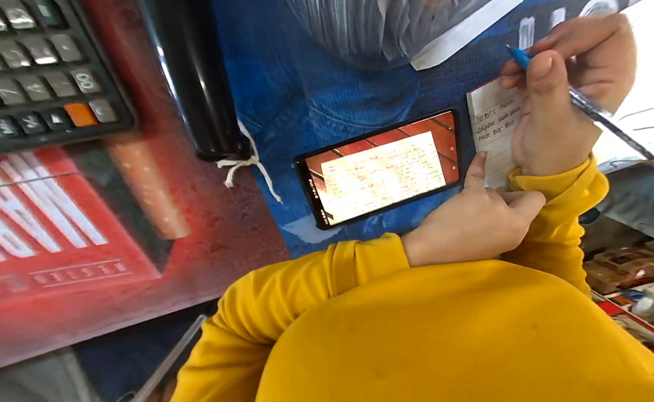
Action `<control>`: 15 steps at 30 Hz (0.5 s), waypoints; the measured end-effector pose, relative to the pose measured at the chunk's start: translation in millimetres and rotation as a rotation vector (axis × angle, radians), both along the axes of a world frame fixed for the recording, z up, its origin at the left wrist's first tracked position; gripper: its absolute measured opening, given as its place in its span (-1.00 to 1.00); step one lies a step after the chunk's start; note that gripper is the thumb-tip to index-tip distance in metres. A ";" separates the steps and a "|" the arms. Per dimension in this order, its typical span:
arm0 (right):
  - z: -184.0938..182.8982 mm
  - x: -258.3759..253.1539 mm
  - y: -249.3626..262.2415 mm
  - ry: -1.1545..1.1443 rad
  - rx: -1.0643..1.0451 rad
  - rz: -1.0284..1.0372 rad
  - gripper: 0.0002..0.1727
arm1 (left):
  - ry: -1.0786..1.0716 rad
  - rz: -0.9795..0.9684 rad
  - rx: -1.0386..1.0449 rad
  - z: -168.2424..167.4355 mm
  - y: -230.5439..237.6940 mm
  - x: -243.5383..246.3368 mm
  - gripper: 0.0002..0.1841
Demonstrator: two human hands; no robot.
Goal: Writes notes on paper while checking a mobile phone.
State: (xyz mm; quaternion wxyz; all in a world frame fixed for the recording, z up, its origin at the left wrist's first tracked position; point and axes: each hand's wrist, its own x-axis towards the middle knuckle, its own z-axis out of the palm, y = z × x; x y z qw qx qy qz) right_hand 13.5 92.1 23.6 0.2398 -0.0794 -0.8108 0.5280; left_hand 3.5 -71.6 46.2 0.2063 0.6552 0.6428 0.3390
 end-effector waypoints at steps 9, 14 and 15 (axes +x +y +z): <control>0.1 -1.5 1.3 0.003 -0.021 0.000 -0.96 | 0.041 -0.005 0.002 1.2 1.3 -1.5 -0.85; 4.9 5.8 -17.3 -0.067 -0.032 -0.021 -0.95 | 0.150 0.092 0.151 -4.9 -7.5 3.3 -0.84; 8.7 9.8 -22.1 -0.098 -0.077 -0.023 -0.90 | 0.179 0.095 0.166 -3.4 -8.7 2.3 -0.86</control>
